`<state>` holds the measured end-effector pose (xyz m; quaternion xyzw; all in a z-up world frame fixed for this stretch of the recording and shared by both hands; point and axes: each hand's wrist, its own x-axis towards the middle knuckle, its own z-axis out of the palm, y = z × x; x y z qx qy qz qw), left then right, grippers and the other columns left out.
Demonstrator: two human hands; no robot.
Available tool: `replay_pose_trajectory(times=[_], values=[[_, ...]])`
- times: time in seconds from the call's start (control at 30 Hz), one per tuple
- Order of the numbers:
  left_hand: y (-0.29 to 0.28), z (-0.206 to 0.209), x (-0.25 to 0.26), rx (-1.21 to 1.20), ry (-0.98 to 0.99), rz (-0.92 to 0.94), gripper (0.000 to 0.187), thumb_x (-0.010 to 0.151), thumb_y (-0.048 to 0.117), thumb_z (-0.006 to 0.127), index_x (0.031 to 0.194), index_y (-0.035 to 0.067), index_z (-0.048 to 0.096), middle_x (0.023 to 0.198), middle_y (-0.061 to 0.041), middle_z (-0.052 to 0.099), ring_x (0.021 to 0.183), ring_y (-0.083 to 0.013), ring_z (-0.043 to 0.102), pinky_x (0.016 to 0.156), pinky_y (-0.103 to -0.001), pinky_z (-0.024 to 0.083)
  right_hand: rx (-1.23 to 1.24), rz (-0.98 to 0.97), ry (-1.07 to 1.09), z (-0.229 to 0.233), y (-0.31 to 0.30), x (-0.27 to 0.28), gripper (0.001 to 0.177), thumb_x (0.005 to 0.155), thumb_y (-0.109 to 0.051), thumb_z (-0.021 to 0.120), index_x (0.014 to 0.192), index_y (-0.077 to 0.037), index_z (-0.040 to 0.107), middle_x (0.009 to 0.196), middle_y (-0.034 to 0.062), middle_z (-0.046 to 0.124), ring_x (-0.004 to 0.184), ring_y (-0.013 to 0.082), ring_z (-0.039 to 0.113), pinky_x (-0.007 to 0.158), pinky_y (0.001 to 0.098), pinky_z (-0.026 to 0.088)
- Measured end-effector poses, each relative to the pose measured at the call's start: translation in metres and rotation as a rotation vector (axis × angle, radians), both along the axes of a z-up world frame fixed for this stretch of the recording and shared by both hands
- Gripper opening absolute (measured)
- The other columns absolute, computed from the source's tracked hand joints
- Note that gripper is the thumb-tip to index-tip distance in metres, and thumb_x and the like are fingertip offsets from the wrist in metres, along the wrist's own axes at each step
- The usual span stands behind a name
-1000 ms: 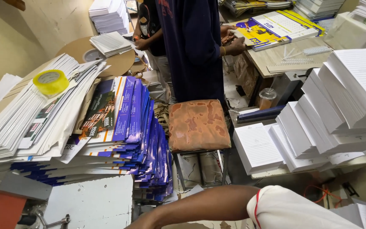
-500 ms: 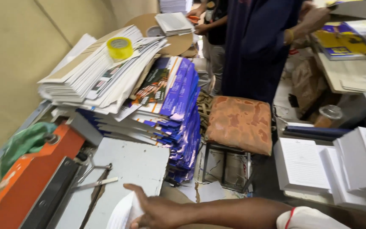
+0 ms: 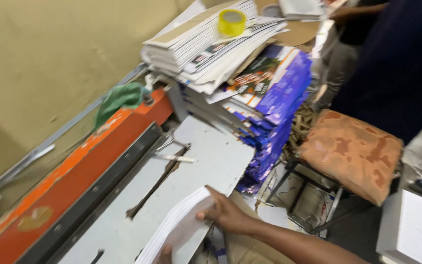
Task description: The person uses a manual paper cutter to trim stacks of lined paper. They align the paper under the blade, cut it, and then move the trimmed sheets to a nearby table to be stacked.
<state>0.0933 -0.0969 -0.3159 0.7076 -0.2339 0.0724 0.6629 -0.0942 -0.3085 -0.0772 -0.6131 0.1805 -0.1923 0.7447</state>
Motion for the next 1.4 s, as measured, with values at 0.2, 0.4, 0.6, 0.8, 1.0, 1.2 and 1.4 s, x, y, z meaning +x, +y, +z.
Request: replay_pose_trajectory(times=[0.2, 0.4, 0.6, 0.8, 1.0, 1.2, 1.4], values=[[-0.038, 0.196, -0.079, -0.091, 0.426, 0.122, 0.054, 0.071, 0.017, 0.085, 0.117, -0.001, 0.066, 0.112, -0.019, 0.073, 0.106, -0.0343, 0.071, 0.088, -0.045, 0.065, -0.174, -0.097, 0.446, -0.004, 0.006, 0.0, 0.11, 0.069, -0.064, 0.069, 0.155, -0.008, 0.029, 0.105, 0.0105, 0.06, 0.097, 0.0236, 0.061, 0.084, 0.037, 0.049], [-0.047, 0.255, -0.107, -0.318, 0.654, 0.358, 0.073, 0.07, 0.033, 0.077, 0.134, 0.005, 0.056, 0.136, -0.016, 0.065, 0.126, -0.0297, 0.062, 0.104, -0.046, 0.055, -0.635, -0.231, -0.067, -0.012, 0.018, -0.018, 0.03, 0.091, -0.025, 0.07, 0.115, -0.009, 0.061, 0.114, 0.0127, 0.071, 0.109, 0.0307, 0.073, 0.093, 0.0456, 0.058], [-0.041, 0.255, -0.145, -0.487, 1.333, 0.032, 0.074, 0.079, 0.032, 0.054, 0.15, 0.014, 0.045, 0.145, -0.016, 0.062, 0.123, -0.0341, 0.061, 0.094, -0.053, 0.048, -1.48, 0.015, -0.343, -0.022, 0.018, -0.044, 0.02, 0.102, -0.012, 0.053, 0.12, -0.007, 0.059, 0.13, 0.0135, 0.069, 0.123, 0.0317, 0.066, 0.094, 0.0441, 0.05], [-0.02, 0.212, -0.156, -0.386, 1.133, -0.036, 0.048, 0.084, 0.007, 0.061, 0.131, 0.005, 0.061, 0.123, -0.016, 0.077, 0.111, -0.0289, 0.072, 0.092, -0.043, 0.058, -0.576, -0.18, 0.606, -0.037, -0.004, -0.072, 0.046, 0.081, -0.001, 0.045, 0.123, -0.009, 0.064, 0.131, 0.0106, 0.066, 0.119, 0.0323, 0.063, 0.111, 0.0436, 0.047], [0.002, 0.256, -0.145, -0.171, 0.877, -0.137, 0.053, 0.08, 0.018, 0.06, 0.132, 0.009, 0.063, 0.124, -0.008, 0.077, 0.111, -0.0193, 0.071, 0.093, -0.035, 0.057, 0.308, -0.1, 0.905, 0.078, 0.045, -0.02, 0.05, 0.1, -0.02, 0.05, 0.145, -0.001, 0.059, 0.138, 0.0256, 0.067, 0.128, 0.0423, 0.059, 0.108, 0.056, 0.041], [0.071, 0.329, -0.107, -0.042, 0.606, 0.177, 0.059, 0.08, 0.036, 0.062, 0.133, 0.012, 0.061, 0.131, -0.009, 0.062, 0.113, -0.0285, 0.07, 0.088, -0.046, 0.066, 0.125, 0.173, 0.673, 0.12, 0.099, 0.037, 0.055, 0.082, -0.023, 0.062, 0.132, -0.001, 0.067, 0.127, 0.0206, 0.076, 0.116, 0.0366, 0.07, 0.105, 0.0498, 0.053], [0.139, 0.298, -0.048, 0.22, 0.546, 0.406, 0.069, 0.078, 0.034, 0.055, 0.146, 0.021, 0.055, 0.168, 0.0, 0.02, 0.156, -0.0224, 0.018, 0.116, -0.055, 0.035, -0.011, 0.412, 0.412, 0.082, 0.142, 0.098, 0.045, 0.084, -0.03, 0.069, 0.123, -0.008, 0.074, 0.106, 0.0083, 0.08, 0.099, 0.0235, 0.074, 0.093, 0.0385, 0.059]])
